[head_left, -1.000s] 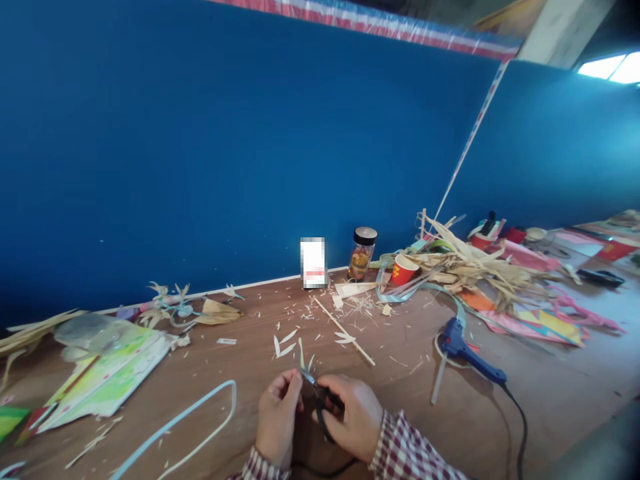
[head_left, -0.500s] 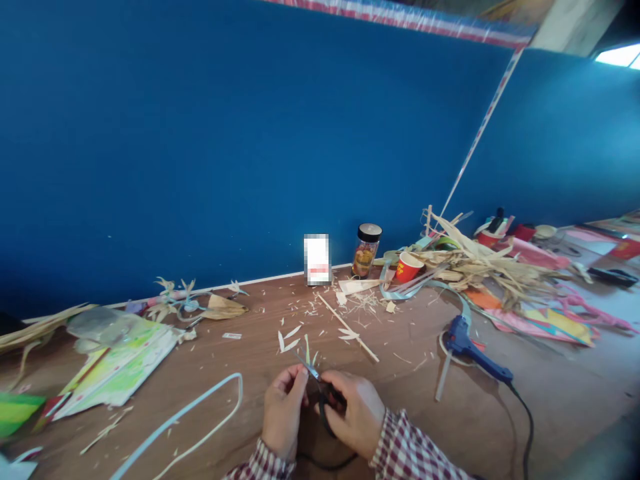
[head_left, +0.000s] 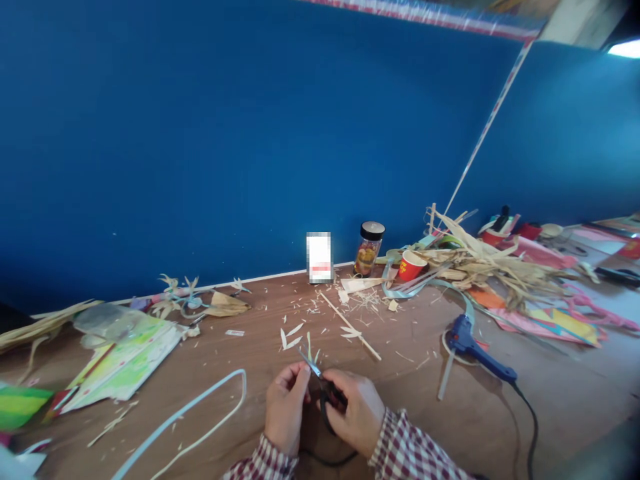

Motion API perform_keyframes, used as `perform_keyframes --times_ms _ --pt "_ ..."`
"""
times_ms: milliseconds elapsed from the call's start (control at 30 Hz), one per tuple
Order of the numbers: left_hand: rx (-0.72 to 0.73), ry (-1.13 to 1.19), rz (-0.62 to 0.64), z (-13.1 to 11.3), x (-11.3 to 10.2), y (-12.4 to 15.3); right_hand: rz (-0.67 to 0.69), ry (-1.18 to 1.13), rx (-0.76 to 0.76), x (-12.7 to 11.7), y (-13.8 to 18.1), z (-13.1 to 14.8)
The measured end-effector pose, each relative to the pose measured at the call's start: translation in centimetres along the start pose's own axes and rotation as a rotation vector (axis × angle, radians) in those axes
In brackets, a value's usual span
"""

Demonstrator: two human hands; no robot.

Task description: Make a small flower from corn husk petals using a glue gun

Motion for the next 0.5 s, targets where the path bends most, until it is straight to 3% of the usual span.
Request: perform_keyframes --times_ms 500 --pt "0.003 -0.037 0.002 0.32 -0.17 -0.28 -0.004 -0.035 0.008 -0.07 0.0 -0.08"
Point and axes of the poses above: each hand's wrist, its own y-axis away from the middle knuckle, its own x-axis out of the palm, z = x × y, the point moved 2 cm from there along -y, towards the middle knuckle, and after that the axes turned 9 degrees about -x, right-handed, at the moved point
